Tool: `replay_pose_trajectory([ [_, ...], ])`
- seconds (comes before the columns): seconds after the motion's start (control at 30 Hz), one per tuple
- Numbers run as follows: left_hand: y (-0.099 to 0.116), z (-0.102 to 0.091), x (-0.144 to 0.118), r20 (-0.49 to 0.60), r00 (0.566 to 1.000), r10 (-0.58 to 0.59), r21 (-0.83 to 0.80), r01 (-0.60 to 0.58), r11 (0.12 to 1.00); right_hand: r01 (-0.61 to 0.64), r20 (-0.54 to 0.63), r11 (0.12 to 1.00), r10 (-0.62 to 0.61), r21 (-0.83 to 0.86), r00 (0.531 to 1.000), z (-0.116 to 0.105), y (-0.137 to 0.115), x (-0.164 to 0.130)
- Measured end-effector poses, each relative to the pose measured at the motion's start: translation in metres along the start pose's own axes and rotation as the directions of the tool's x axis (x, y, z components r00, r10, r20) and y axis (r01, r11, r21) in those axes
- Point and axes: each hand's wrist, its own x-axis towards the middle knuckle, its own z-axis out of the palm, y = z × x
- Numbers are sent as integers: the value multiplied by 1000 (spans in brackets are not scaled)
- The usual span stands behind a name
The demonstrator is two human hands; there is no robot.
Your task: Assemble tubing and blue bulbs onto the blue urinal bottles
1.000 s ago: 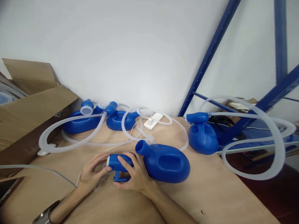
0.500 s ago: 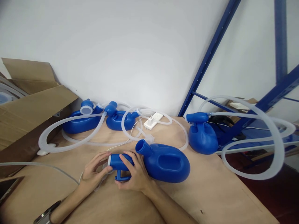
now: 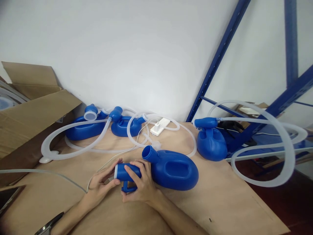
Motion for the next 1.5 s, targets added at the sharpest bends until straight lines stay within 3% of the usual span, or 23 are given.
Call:
replay_pose_trajectory([
  [0.17,0,0,1,-36,997,72,51,-71,996,-19,19,1000,19,9,1000,0,-3,1],
  [0.4,1,-3,12,-61,977,-206,-172,193,966,-142,207,989,129,46,970,1,3,0],
  [0.57,1,-6,16,-48,975,-218,-209,204,956,-259,211,965,243,50,947,2,6,-5],
  [0.63,0,-8,18,-59,982,-181,-120,173,978,-327,167,944,316,43,934,4,9,-7],
  [0.7,-4,-12,20,-70,993,-100,68,104,992,-357,132,934,350,28,927,6,12,-8],
  [0.8,-12,-16,22,-1,996,86,302,-82,950,-360,127,933,357,0,926,8,16,-8],
  [0.9,-19,-15,20,108,968,228,355,-251,900,-374,130,927,372,-12,919,10,18,-7],
  [1.0,-22,-12,19,170,952,256,378,-302,875,-371,151,927,374,-48,915,10,18,-5],
  [1.1,-22,-13,19,160,948,273,381,-315,869,-349,193,929,367,-123,910,10,18,-3],
  [1.23,-17,-17,21,86,970,227,393,-242,887,-297,279,933,345,-202,896,7,15,-2],
  [1.33,-9,-21,23,-11,995,100,362,-89,928,-229,334,949,293,-217,896,1,8,0],
  [1.5,0,-22,26,-131,986,-101,278,135,951,6,283,993,27,-117,959,-28,-10,14],
])
